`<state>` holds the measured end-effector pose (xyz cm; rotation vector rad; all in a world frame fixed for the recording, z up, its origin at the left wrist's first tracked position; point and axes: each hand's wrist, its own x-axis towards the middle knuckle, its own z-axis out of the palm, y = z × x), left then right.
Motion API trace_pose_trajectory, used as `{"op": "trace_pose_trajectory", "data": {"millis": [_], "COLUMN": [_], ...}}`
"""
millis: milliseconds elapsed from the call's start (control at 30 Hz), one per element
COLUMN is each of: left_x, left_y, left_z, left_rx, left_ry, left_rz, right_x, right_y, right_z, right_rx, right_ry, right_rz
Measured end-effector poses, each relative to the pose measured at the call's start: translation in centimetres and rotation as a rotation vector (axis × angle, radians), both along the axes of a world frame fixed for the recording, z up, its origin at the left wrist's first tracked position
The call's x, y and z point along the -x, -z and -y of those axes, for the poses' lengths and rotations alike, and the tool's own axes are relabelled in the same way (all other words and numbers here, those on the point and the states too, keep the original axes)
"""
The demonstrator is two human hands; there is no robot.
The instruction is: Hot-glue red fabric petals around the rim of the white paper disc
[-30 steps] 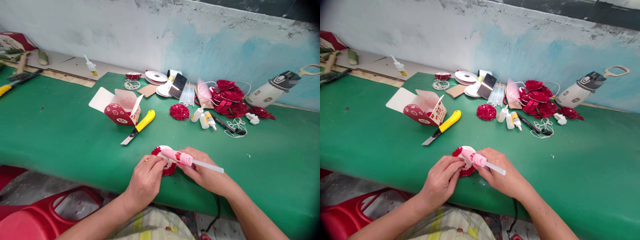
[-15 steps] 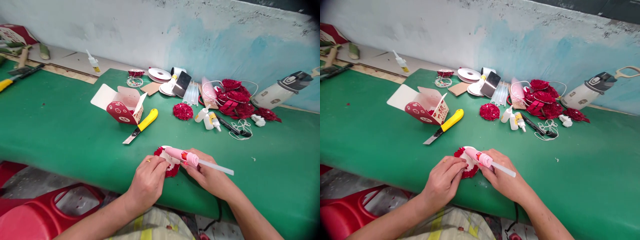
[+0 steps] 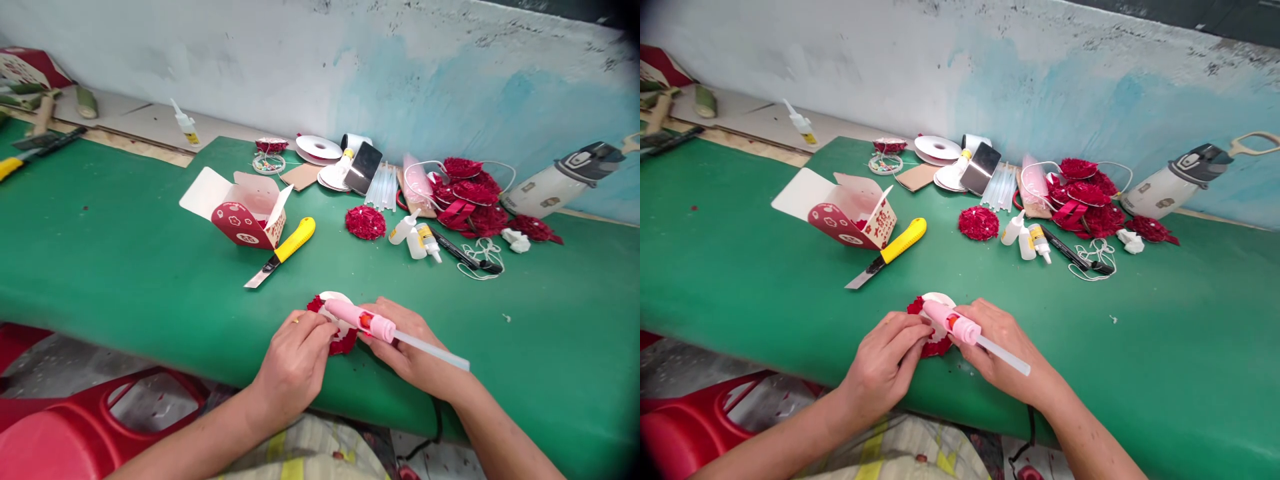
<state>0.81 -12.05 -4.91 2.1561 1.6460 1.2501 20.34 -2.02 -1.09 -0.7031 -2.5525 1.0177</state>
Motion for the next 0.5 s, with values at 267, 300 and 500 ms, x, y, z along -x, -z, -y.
{"op": "trace_pose_trajectory", "data": {"millis": [267,300,500], "left_x": [3.0,3.5,4.6], "left_y": [-2.1,-2.3,-2.1], "left_z": [-1.4,-1.9,-4.0], "left_rx": [0.064,0.100,0.176], "left_ry": [-0.078,-0.088,0.009], "left_rz": [0.189,0.208,0.234], "right_x": [-0.1,-0.1,-0.1], "right_y": [-0.3,-0.3,-0.3], "right_z": [0.1,0.1,0.2], "right_rx": [-0.029,-0.033,-0.044], "right_ry": [-0.013,-0.014,-0.020], "right_rz": [0.050,0.054,0.044]}}
